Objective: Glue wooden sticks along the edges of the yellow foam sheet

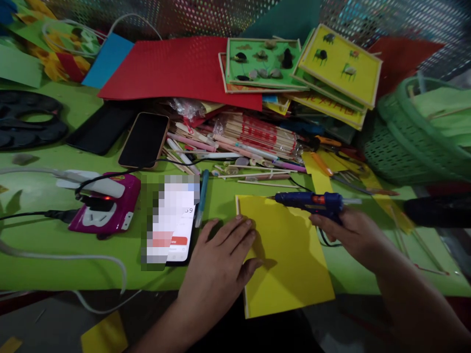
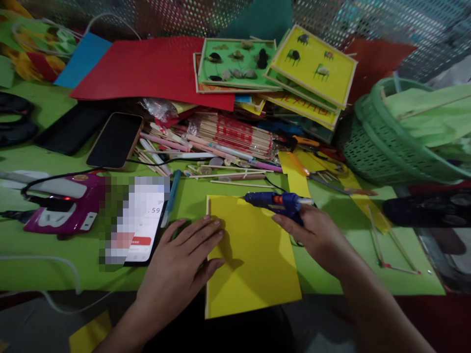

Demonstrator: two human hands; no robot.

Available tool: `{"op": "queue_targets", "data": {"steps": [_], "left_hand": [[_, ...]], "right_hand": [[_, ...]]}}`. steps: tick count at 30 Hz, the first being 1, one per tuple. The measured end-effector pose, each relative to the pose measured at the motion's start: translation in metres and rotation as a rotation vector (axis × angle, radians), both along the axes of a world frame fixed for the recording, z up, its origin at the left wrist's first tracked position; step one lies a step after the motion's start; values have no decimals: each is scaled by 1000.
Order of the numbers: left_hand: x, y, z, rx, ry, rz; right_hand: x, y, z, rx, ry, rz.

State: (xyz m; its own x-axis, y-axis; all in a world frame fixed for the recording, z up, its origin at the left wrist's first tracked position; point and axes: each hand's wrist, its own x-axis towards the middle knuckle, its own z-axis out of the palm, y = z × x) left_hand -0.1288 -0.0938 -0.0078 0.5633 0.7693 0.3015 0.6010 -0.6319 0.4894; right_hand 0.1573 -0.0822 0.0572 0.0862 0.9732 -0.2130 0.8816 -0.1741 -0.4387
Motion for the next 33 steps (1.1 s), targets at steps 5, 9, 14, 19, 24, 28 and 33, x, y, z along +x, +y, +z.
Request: {"op": "queue_targets", "data": {"steps": [5,9,14,19,24,28,33], "left_hand": [[-1,0,0,5,8,0],[-1,0,0,3,14,-3],[-1,0,-1,4,14,-9],[-1,1,-1,-1,15,-13],[0,2,0,33,8,-7],[-1,2,0,37,4,-9],[-1,3,-2,37,5,-8]], "right_hand": [[1,3,-2,-14,3,62],[-3,6,-3,-10,0,83],[2,2,-3,-11,-23,68],[13,-2,-7,-2,-53,33],[10,0,-10,8,-25,61],[10,1,-10,30,-19,69],[23,-6,-12,47,-57,17]]}}
